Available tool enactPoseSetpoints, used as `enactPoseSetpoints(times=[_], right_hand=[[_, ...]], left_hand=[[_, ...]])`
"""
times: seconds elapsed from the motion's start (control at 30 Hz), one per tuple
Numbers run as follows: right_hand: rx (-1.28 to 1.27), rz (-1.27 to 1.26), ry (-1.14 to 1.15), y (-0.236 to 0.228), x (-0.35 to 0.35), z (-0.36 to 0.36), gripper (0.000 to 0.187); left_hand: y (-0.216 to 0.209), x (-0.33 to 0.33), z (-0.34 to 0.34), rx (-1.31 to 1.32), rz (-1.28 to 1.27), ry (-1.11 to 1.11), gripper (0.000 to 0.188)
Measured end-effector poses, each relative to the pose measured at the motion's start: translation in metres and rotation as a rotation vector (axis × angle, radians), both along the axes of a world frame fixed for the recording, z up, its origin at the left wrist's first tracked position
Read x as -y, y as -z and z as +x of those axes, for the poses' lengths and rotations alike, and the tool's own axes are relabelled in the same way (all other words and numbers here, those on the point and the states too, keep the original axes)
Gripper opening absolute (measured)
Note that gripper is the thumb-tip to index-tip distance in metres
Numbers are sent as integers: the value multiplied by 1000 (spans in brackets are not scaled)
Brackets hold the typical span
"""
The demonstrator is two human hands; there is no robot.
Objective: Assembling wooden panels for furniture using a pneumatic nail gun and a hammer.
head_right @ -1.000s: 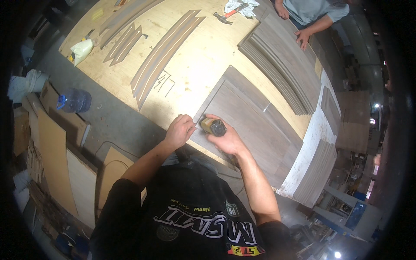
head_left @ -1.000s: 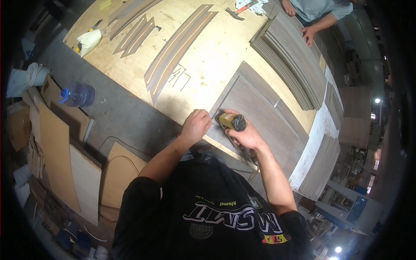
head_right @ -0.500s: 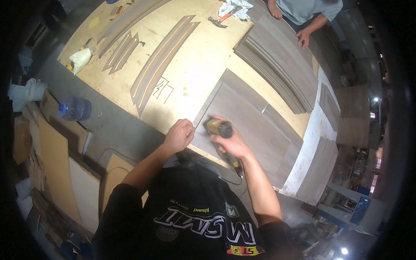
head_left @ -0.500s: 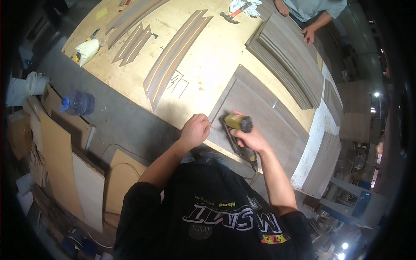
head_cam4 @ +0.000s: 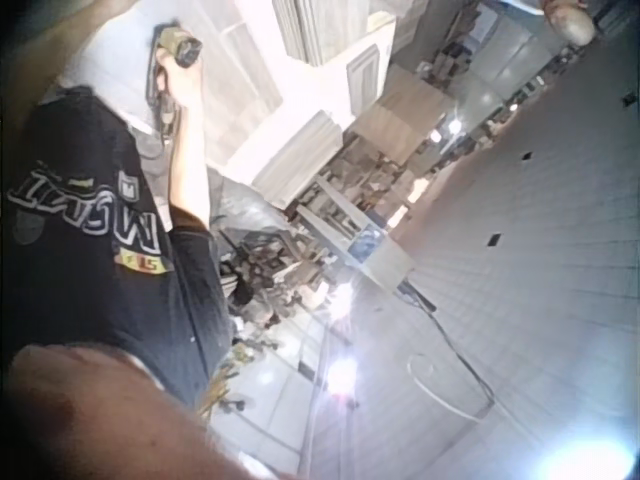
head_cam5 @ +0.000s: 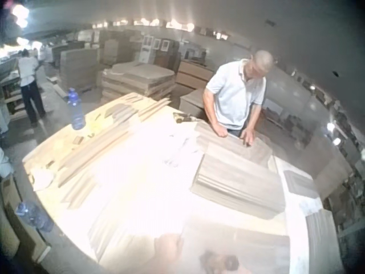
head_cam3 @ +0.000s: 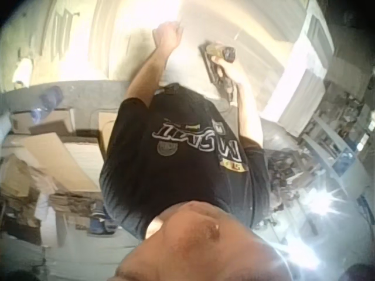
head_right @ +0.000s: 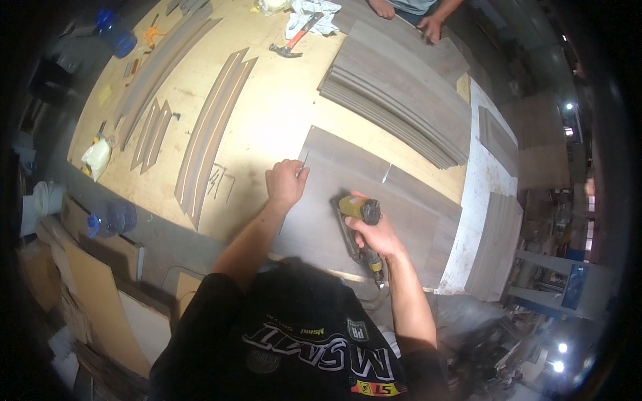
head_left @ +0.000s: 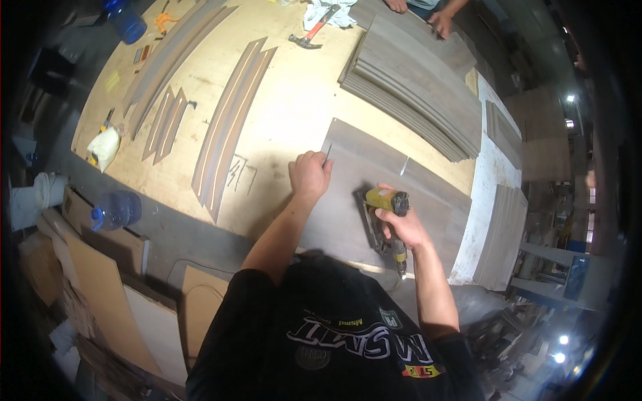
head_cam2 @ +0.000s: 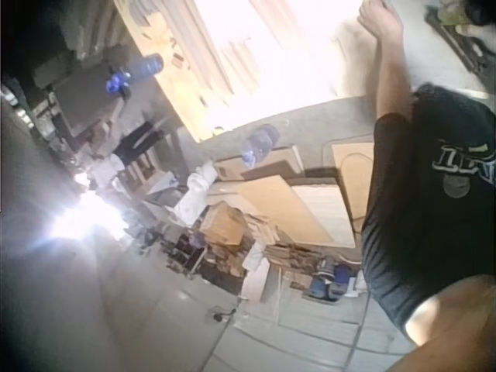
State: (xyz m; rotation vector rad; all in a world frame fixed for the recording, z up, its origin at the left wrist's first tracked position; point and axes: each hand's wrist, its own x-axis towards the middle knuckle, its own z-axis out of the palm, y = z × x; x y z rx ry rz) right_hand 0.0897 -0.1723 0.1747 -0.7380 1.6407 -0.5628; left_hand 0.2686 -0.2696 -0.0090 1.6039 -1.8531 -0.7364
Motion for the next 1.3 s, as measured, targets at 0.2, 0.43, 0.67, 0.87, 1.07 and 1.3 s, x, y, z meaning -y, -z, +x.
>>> enactPoseSetpoints(times=[0.2,0.43,0.67,0.87,1.07,1.3], right_hand=[[46,-59,-29,14,80,5,65],[-16,50,-111,32,130,21,66],[-73,92,-138,36,137,25,67],[-87,79,-141,41,131,29,66],[-22,38,1,35,127,24,68],[-44,48,-23,32,123,4,67]], left_hand=[[2,8,-5,0,66,-26,16],[2,16,-6,-53,9,-58,21],[3,16,-5,-63,25,-69,21],[-1,16,-4,-81,21,-55,20],[1,17,-3,-52,-10,-46,20],[5,14,-6,-39,78,-26,20]])
